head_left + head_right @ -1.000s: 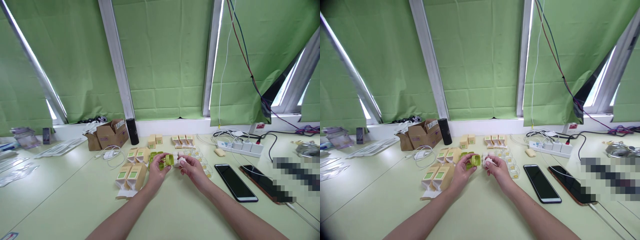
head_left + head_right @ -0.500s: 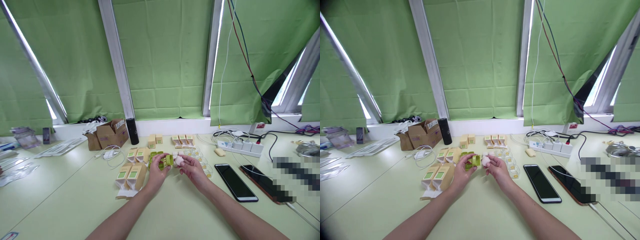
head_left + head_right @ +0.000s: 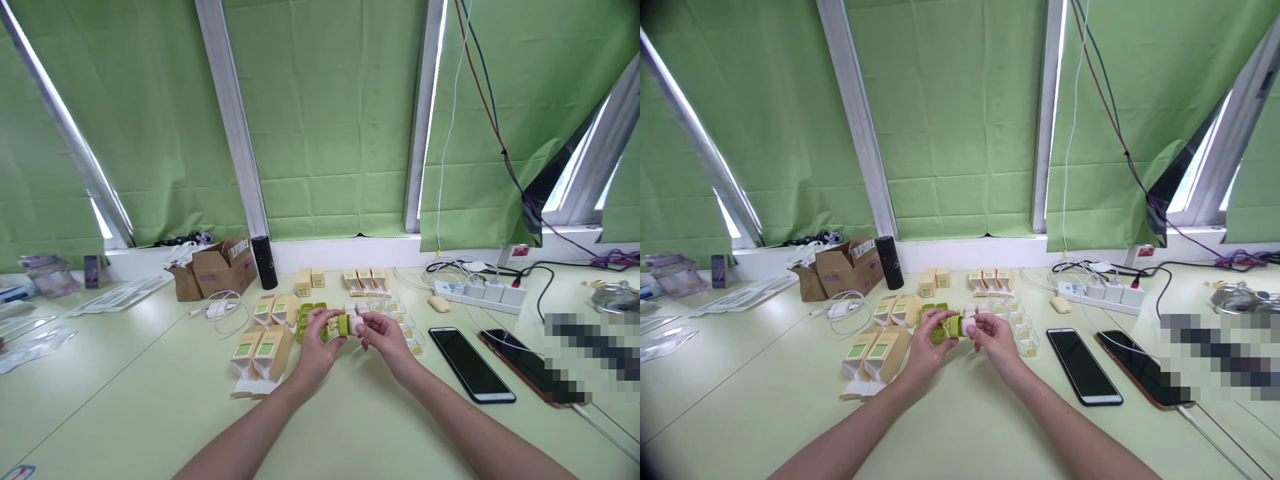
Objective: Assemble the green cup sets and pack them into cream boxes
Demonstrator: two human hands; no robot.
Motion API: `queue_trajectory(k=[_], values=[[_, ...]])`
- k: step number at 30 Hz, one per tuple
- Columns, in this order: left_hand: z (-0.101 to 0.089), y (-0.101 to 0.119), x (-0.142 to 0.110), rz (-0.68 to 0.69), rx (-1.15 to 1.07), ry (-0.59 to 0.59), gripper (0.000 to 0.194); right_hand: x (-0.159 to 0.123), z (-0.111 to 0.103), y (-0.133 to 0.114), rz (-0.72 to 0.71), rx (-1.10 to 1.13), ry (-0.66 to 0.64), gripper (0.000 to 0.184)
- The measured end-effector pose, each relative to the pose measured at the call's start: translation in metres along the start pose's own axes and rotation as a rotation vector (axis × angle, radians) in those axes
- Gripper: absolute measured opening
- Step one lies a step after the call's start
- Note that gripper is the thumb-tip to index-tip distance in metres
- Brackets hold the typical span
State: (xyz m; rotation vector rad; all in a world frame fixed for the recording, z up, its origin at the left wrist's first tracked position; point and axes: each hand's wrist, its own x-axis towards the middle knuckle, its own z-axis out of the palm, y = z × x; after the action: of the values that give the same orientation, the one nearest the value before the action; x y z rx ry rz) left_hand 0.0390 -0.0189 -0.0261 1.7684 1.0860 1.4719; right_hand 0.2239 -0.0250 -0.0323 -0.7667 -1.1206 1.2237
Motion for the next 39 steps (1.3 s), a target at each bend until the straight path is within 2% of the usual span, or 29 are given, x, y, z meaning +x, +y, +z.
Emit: queue_trajectory(k=[17, 25, 39], values=[[0.0, 0.005, -0.002, 0.043, -0.007, -0.04, 0.049, -0.002, 0.002, -0.001, -0.03, -0.107, -0.014, 0.043], [0.0, 0.002, -0.002, 0.045, 0.038, -0.024, 0.048, -0.005, 0.004, 0.003, -0.07, -0.105, 0.034, 0.053], [0.005, 0.002, -0.008, 0.177, 0.116, -0.02, 0.042, -0.005, 0.004, 0.006, -0.098, -0.148, 0.027, 0.05]])
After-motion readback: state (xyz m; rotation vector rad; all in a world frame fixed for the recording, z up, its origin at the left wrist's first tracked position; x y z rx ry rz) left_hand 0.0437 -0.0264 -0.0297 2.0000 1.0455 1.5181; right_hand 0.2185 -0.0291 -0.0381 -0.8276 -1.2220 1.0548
